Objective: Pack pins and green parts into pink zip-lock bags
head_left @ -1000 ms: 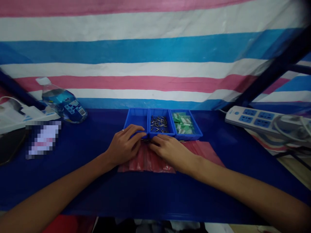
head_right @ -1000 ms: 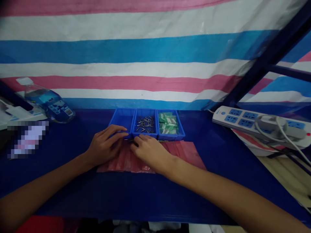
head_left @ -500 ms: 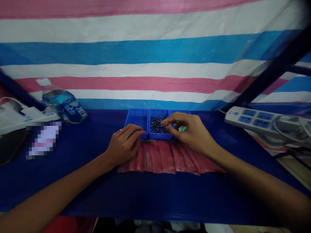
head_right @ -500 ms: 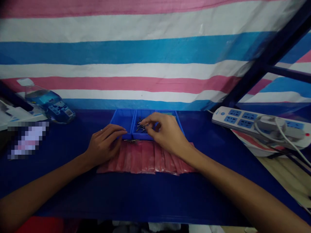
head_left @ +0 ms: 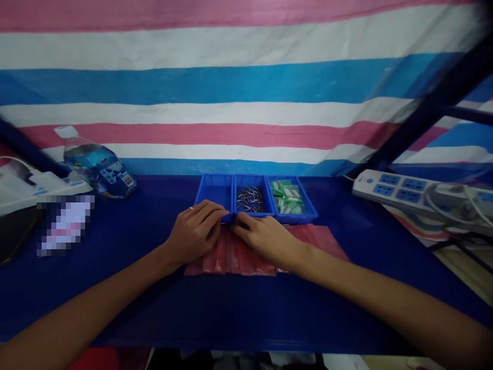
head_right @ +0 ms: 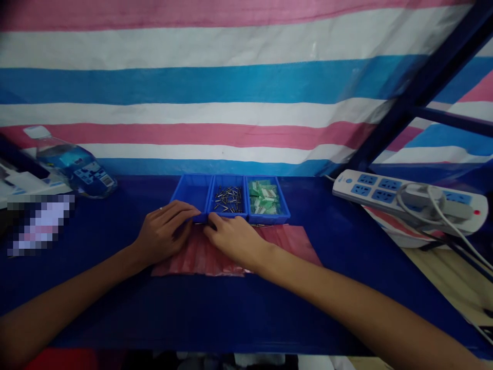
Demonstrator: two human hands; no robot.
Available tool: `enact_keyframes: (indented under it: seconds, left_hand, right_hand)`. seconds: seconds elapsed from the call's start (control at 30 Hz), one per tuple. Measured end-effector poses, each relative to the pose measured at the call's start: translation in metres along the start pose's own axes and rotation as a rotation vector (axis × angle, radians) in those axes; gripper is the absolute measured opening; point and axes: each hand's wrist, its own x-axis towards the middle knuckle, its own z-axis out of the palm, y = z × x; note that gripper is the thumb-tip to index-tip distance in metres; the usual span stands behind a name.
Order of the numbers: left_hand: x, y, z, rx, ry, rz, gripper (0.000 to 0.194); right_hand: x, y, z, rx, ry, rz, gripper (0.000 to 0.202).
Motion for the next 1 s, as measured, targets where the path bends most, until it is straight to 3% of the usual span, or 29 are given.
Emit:
enact_keyframes:
  seconds: [0.27,0.47,0.53,0.6,0.7,0.77,0.83,0.9,1.0]
  left_hand:
    - [0.001,-0.001,0.0,-0.004,0.006,0.004,0.027]
    - [0.002,0.001,0.0,0.021,0.017,0.004,0.026]
    - [0.002,0.001,0.0,0.037,0.026,0.006,0.025]
    - [0.001,0.001,0.0,0.053,0.035,0.008,0.024]
    - [0.0,0.0,0.0,0.05,0.026,0.007,0.025]
    - [0.0,0.0,0.0,0.035,0.013,0.008,0.026]
    - [0.0,0.0,0.0,0.025,0.009,0.008,0.026]
    - [0.0,0.0,0.0,0.023,0.009,0.004,0.025]
    - [0.001,0.0,-0.001,0.019,0.009,0.002,0.024]
  right_hand:
    - [-0.003,0.01,-0.02,0.197,0.072,0.05,0.016]
    - [-0.008,0.035,-0.044,0.719,0.038,0.23,0.015]
    - [-0.009,0.043,-0.048,0.765,0.12,0.337,0.016]
    - [-0.009,0.045,-0.051,0.711,0.304,0.442,0.021]
    - [-0.009,0.037,-0.052,0.607,0.478,0.419,0.024]
    - [-0.009,0.027,-0.047,0.515,0.407,0.278,0.024]
    - [-0.008,0.016,-0.035,0.361,0.224,0.146,0.024]
    - [-0.006,0.007,-0.02,0.21,0.075,0.102,0.023]
    - [-0.003,-0.001,-0.003,0.136,0.026,0.11,0.028]
